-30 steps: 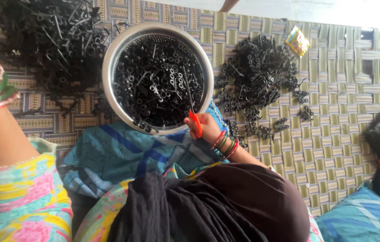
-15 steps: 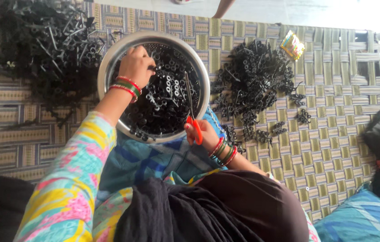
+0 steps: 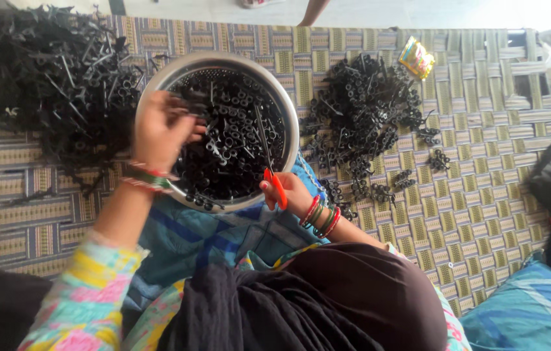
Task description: The person sits on a mat and uses red-handled scissors to cut small black metal parts from a metal bowl, placing the cut pieces onto a pile on the mat.
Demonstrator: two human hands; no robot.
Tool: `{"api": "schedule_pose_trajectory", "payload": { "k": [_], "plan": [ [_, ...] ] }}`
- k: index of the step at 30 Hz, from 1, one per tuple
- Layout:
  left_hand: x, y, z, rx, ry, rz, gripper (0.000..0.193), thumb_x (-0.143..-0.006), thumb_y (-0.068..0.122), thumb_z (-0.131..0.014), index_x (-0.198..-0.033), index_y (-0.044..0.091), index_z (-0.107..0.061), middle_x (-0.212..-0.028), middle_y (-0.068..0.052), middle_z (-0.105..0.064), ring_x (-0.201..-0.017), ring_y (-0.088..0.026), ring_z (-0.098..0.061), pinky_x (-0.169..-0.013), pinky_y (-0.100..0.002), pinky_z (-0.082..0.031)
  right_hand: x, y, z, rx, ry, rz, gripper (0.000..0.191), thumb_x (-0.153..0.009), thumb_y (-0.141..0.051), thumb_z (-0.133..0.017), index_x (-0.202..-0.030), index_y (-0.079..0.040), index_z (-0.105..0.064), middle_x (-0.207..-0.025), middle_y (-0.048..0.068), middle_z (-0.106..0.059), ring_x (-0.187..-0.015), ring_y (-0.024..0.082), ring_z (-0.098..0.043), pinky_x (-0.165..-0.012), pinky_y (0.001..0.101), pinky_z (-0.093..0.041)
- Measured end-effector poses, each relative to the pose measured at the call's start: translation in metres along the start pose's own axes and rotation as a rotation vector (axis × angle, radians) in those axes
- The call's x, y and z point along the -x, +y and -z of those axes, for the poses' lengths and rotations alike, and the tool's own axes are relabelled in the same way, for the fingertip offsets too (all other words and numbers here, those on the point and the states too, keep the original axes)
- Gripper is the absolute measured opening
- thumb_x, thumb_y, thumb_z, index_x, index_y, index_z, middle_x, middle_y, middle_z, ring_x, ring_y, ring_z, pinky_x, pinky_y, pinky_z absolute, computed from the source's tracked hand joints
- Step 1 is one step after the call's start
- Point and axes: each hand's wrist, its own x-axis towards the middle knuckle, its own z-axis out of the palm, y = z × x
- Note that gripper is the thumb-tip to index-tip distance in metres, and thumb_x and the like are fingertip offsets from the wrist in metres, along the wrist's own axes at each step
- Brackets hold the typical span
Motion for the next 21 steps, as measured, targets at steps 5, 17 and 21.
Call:
{"api": "schedule_pose_trajectory", "payload": {
  "k": [5,17,21],
  "plan": [
    [0.033,0.112,0.093,-0.391,0.355,-0.507,0.043,-0.095,-0.012,-0.066,-0.131,0.002,-0.046,-0.127,-0.010,-0.057,-0.103,-0.021,-0.069,-0.086,-0.030,-0.067,0.006,0.004,0.010,0.041,0.021,0.024,0.044,-0.102,-0.045,-0.064,-0.080,-0.007,-0.062,-0.064,0.000,-0.066,-0.054,0.004,-0.055,-0.050,0.0200,-0.041],
    [0.106,0.144,0.063,-0.400,0.473,-0.226,0.015,-0.097,-0.002,-0.065,-0.112,-0.003,-0.062,-0.103,-0.012,-0.069,-0.090,-0.022,-0.072,-0.078,-0.031,-0.062,-0.009,-0.027,-0.006,-0.010,-0.115,0.142,0.039,-0.101,-0.043,-0.065,-0.092,-0.006,-0.061,-0.069,0.003,-0.068,-0.064,0.008,-0.062,-0.058,0.0237,-0.047],
    [0.084,0.032,0.003,0.117,0.248,0.216,0.016,-0.092,0.001,-0.062,-0.108,0.000,-0.064,-0.098,-0.008,-0.070,-0.087,-0.020,-0.075,-0.076,-0.032,-0.065,0.000,-0.042,-0.009,0.202,-0.145,0.136,0.041,-0.099,-0.048,-0.063,-0.100,-0.008,-0.064,-0.078,0.003,-0.070,-0.073,0.010,-0.066,-0.066,0.0285,-0.052]
  ]
}}
